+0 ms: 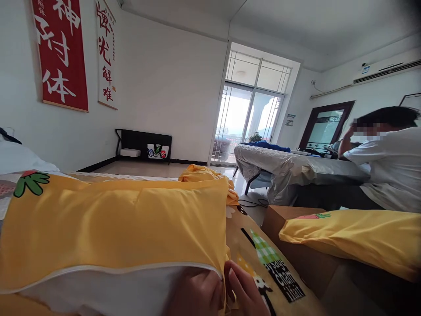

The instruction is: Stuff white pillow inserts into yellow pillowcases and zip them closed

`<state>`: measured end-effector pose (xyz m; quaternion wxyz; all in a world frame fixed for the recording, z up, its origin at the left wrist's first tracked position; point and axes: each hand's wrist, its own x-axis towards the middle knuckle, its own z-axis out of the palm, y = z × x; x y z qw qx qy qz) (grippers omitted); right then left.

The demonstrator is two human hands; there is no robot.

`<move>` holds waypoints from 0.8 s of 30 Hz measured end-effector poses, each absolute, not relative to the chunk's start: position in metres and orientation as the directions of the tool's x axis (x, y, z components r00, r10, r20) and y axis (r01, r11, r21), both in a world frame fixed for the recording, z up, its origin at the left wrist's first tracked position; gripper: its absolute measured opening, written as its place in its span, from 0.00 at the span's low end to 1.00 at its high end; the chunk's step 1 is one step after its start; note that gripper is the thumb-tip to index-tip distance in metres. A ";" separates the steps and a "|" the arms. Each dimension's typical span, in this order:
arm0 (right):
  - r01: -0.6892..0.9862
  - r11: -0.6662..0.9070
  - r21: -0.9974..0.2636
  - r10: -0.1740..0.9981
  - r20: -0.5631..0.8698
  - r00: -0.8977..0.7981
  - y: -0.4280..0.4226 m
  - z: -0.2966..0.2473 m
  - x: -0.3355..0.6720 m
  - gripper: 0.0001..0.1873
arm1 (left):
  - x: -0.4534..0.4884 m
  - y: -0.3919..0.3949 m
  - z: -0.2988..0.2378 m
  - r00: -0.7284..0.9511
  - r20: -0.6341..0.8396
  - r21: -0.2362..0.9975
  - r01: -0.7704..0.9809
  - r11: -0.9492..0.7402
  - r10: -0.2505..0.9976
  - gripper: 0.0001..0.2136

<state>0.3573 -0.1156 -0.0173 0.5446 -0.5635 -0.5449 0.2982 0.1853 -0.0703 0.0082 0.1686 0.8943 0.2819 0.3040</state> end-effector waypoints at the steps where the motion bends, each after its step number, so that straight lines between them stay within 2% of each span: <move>1: 0.273 0.189 -0.943 0.927 0.263 0.267 -0.116 -0.017 0.356 0.25 | 0.187 -0.071 0.011 0.666 0.440 0.492 0.383 -0.782 0.603 0.13; 4: 0.174 0.205 -0.963 0.909 0.253 0.330 -0.112 -0.020 0.347 0.28 | 0.191 -0.071 0.020 0.674 0.387 0.568 0.363 -0.739 0.629 0.13; 7: 0.000 0.228 -0.974 0.934 0.218 0.281 -0.107 -0.022 0.339 0.30 | 0.189 -0.071 0.025 0.669 0.354 0.613 0.362 -0.703 0.653 0.13; 11: -0.097 0.278 -0.956 0.953 0.261 0.157 -0.100 -0.017 0.334 0.23 | 0.184 -0.072 0.025 0.667 0.347 0.603 0.380 -0.702 0.659 0.13; 14: -0.220 0.297 -0.929 0.952 0.271 0.142 -0.095 -0.018 0.330 0.22 | 0.184 -0.071 0.024 0.664 0.337 0.541 0.444 -0.714 0.667 0.13; 17: -0.376 0.271 -0.886 0.953 0.193 0.234 -0.091 -0.024 0.324 0.24 | 0.184 -0.070 0.024 0.650 0.421 0.409 0.487 -0.772 0.633 0.14; 21: -0.368 0.249 -0.896 0.937 0.127 0.326 -0.091 -0.027 0.323 0.23 | 0.175 -0.070 0.027 0.621 0.517 0.241 0.555 -0.796 0.589 0.13; 24: -0.346 0.248 -0.905 0.937 0.133 0.322 -0.096 -0.025 0.327 0.23 | 0.160 -0.071 0.030 0.600 0.538 0.194 0.596 -0.779 0.592 0.12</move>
